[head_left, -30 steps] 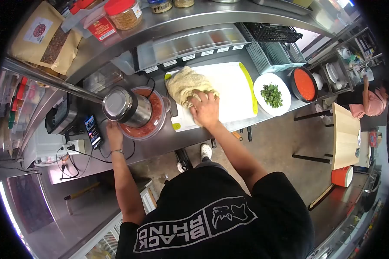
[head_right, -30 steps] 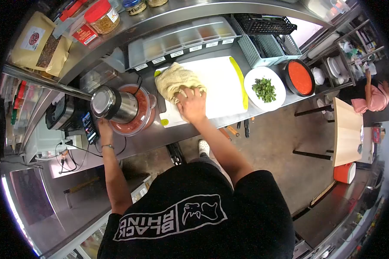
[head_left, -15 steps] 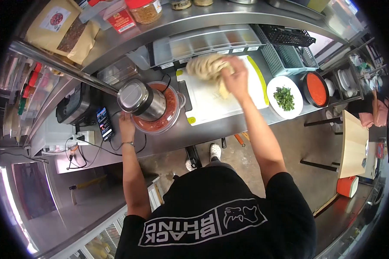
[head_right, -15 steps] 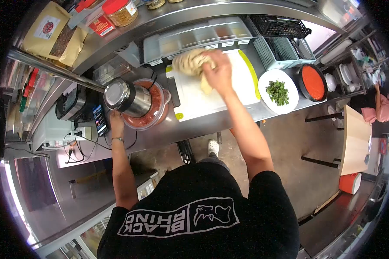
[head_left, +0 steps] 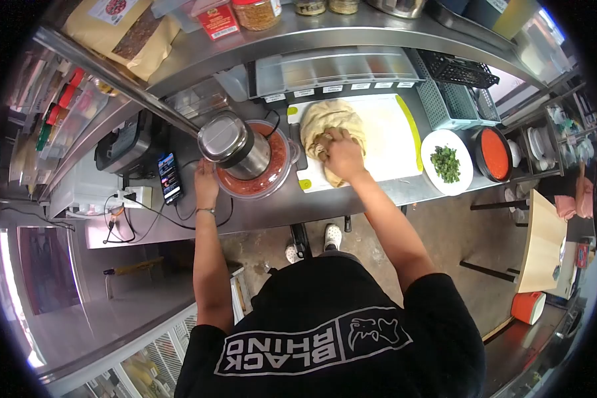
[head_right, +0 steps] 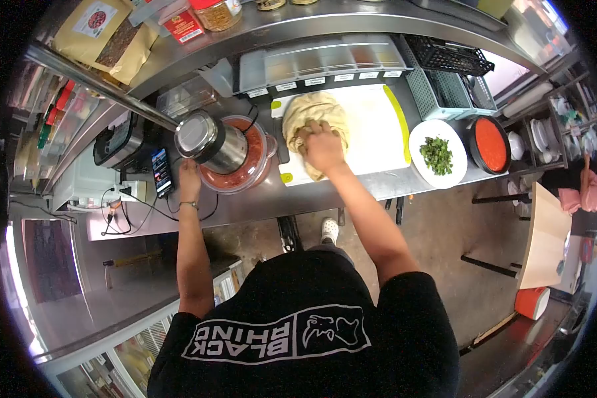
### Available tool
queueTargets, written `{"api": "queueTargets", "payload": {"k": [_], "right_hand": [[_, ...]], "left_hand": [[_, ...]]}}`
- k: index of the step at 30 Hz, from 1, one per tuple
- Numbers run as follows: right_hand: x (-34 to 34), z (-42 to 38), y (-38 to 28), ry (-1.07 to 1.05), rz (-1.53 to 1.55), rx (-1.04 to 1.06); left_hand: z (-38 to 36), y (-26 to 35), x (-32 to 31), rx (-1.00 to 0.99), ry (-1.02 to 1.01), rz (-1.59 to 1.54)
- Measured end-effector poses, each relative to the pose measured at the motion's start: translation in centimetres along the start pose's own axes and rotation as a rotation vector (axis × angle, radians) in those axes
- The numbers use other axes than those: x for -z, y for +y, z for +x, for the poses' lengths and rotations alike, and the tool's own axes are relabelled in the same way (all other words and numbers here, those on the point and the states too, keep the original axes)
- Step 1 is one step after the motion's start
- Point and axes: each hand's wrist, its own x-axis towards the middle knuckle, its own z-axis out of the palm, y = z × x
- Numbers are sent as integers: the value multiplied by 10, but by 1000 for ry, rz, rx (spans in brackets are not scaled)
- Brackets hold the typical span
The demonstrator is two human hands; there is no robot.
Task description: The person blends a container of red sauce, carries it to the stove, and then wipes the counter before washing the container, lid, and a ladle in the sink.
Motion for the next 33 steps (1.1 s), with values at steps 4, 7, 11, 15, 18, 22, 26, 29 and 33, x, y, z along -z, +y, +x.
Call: {"api": "queueTargets", "payload": {"k": [4, 7, 11, 15, 18, 22, 26, 29, 33], "right_hand": [[44, 14, -9, -213, 220, -4], [121, 31, -60, -16, 642, 270], [119, 44, -126, 129, 695, 604], [66, 48, -136, 439, 501, 694], [68, 51, -138, 436, 536, 709], [76, 58, -138, 411, 582, 712], [73, 57, -139, 463, 633, 694], [72, 57, -138, 476, 573, 687], [73, 56, -139, 480, 586, 671]], "left_hand": [[-2, -4, 0, -51, 9, 37], [-1, -2, 0, -72, -9, 43], [-2, 4, 1, -93, -14, 58], [-4, 10, 3, -201, -48, -37], [-3, 2, -1, -124, -2, -59], [-2, 4, -2, -118, -13, -49], [-5, 7, -3, -132, 18, -16], [-3, 4, -3, -88, 5, -29], [-3, 0, -6, -172, 26, -12]]}}
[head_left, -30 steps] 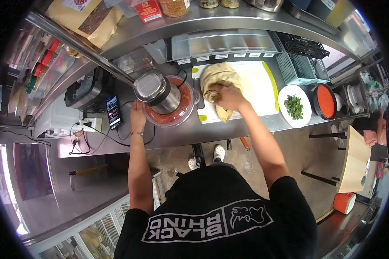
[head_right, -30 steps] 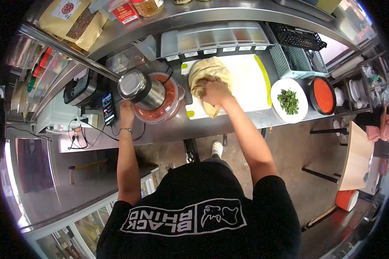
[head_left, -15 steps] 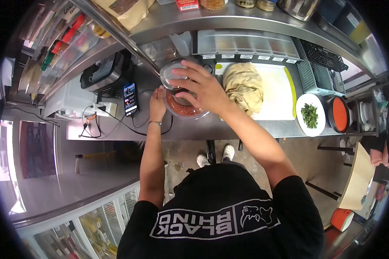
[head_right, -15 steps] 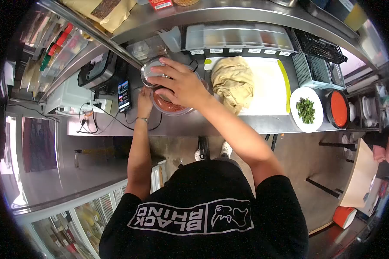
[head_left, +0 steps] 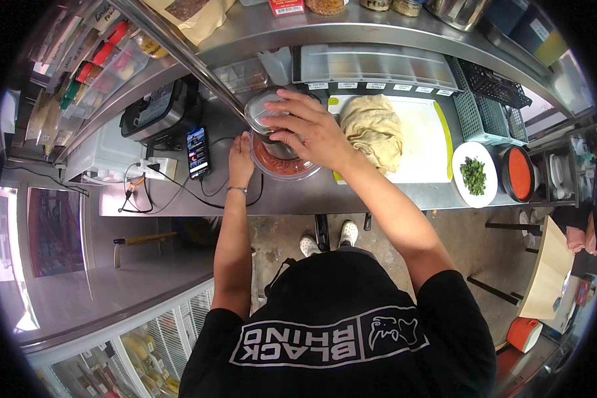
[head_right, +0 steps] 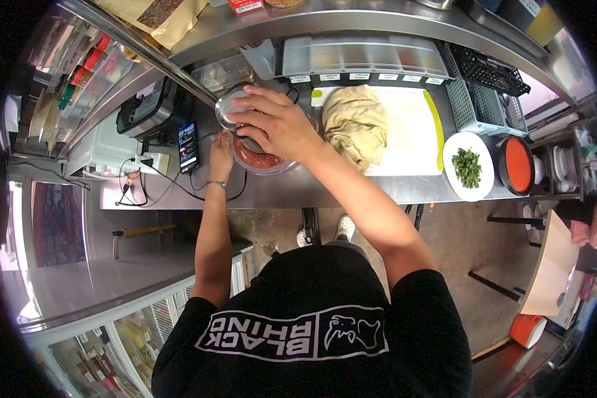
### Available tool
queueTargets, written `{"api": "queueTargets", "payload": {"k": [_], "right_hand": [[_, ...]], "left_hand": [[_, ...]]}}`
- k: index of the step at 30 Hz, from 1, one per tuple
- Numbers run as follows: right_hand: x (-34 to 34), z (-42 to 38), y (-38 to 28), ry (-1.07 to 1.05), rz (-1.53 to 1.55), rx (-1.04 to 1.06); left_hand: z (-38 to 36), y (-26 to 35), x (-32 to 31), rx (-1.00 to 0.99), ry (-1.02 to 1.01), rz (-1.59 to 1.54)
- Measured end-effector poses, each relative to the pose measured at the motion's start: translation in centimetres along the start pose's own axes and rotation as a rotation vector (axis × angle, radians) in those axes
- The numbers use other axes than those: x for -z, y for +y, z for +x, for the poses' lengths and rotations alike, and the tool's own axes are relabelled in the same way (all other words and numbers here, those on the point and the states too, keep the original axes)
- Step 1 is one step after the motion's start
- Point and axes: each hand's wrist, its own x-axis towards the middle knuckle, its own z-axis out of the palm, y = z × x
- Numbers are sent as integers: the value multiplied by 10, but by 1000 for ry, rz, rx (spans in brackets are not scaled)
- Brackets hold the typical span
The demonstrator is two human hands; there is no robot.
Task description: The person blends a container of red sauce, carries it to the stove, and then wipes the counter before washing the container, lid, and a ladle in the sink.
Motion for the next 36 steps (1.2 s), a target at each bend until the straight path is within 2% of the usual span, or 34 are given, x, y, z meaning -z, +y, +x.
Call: {"api": "queueTargets", "payload": {"k": [3, 5, 12, 14, 18, 20, 21, 23, 30, 33, 35, 36], "right_hand": [[1, 2, -2, -6, 48, -12], [1, 2, -2, -1, 50, -13], [1, 1, -2, 4, 67, -29], [1, 0, -2, -25, -9, -15], [2, 0, -2, -32, -36, -45], [3, 1, -4, -32, 37, -63], [3, 0, -4, -33, 39, -62], [2, 0, -2, -26, 44, -49], [0, 0, -1, -19, 44, -52], [0, 0, -2, -4, 51, -45], [0, 0, -1, -7, 46, -51], [-1, 0, -1, -6, 46, -50]], "left_hand": [[0, 8, 3, 118, 9, -25], [2, 7, 6, 154, -93, -74], [-1, 4, 3, 40, 10, 50], [-2, 34, 13, 223, -91, -115], [1, 1, 4, 130, -61, -55], [-1, 0, 5, -31, -74, 33], [-2, 0, 4, -29, -73, 33], [-1, 11, 5, 157, -19, -17], [-1, 14, 7, 175, -28, -44], [-1, 21, 10, 193, -90, -68], [-1, 10, 5, 38, -41, 56], [-2, 4, 3, 38, -41, 57]]}}
